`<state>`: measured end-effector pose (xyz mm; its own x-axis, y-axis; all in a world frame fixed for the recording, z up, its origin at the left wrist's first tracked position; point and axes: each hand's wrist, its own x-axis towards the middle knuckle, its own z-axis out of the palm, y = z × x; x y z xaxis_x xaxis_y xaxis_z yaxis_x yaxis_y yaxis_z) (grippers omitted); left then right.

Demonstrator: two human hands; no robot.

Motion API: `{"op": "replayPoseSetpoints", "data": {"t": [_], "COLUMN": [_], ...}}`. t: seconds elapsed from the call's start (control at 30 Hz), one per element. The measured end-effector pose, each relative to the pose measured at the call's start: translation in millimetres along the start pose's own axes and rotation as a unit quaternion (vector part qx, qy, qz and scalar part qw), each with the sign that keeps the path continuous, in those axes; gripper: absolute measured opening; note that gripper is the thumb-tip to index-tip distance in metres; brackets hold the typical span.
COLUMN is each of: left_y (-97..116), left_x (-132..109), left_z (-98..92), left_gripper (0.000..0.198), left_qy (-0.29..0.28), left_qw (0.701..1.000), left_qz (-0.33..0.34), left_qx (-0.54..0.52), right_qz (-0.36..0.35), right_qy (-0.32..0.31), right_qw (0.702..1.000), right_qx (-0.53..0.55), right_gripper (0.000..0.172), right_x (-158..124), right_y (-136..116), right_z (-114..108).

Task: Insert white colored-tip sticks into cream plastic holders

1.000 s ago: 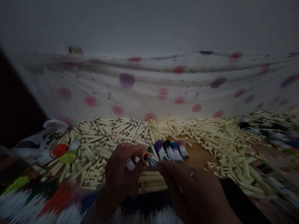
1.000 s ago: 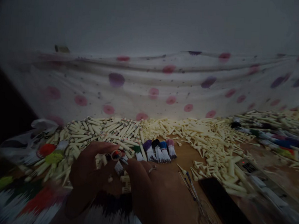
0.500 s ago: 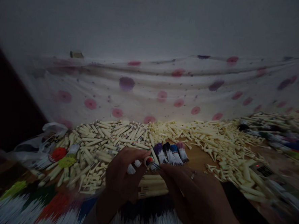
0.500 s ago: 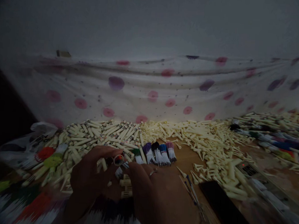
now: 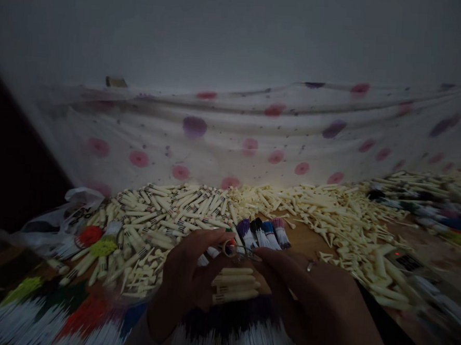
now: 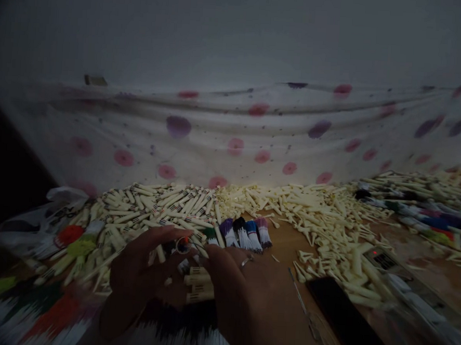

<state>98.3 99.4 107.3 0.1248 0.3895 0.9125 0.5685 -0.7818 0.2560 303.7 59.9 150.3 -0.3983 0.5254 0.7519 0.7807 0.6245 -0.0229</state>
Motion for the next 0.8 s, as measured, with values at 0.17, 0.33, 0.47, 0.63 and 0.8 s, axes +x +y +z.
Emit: {"op": "replayPoseSetpoints", "data": {"t": [0.17, 0.33, 0.47, 0.63, 0.8], "left_y": [7, 4, 11, 28, 22], "left_x": [4, 2, 2, 5, -8], "left_z": [-3.9, -0.2, 2.9, 0.2, 5.7], "left_gripper": [0.015, 0.018, 0.025, 0.026, 0.029], "left_qy": [-0.008, -0.005, 0.030, 0.058, 0.049], "left_qw": [1.000, 0.999, 0.996, 0.983, 0.989], "left_qz": [-0.014, -0.050, -0.060, -0.114, -0.100], "left_qx": [0.013, -0.002, -0.055, -0.133, -0.098], "right_qz": [-0.021, 0.134, 0.260, 0.323, 0.321], "right_qy": [0.005, 0.012, 0.072, 0.030, 0.010], "right_qw": [1.000, 0.984, 0.884, 0.803, 0.808], "right_qx": [-0.020, 0.118, 0.382, 0.500, 0.495], "right_gripper": [0.023, 0.010, 0.028, 0.038, 0.036], "right_x": [-4, -2, 13, 28, 20], "right_y": [6, -4, -7, 1, -9], "right_z": [-2, -4, 28, 96, 121]}}
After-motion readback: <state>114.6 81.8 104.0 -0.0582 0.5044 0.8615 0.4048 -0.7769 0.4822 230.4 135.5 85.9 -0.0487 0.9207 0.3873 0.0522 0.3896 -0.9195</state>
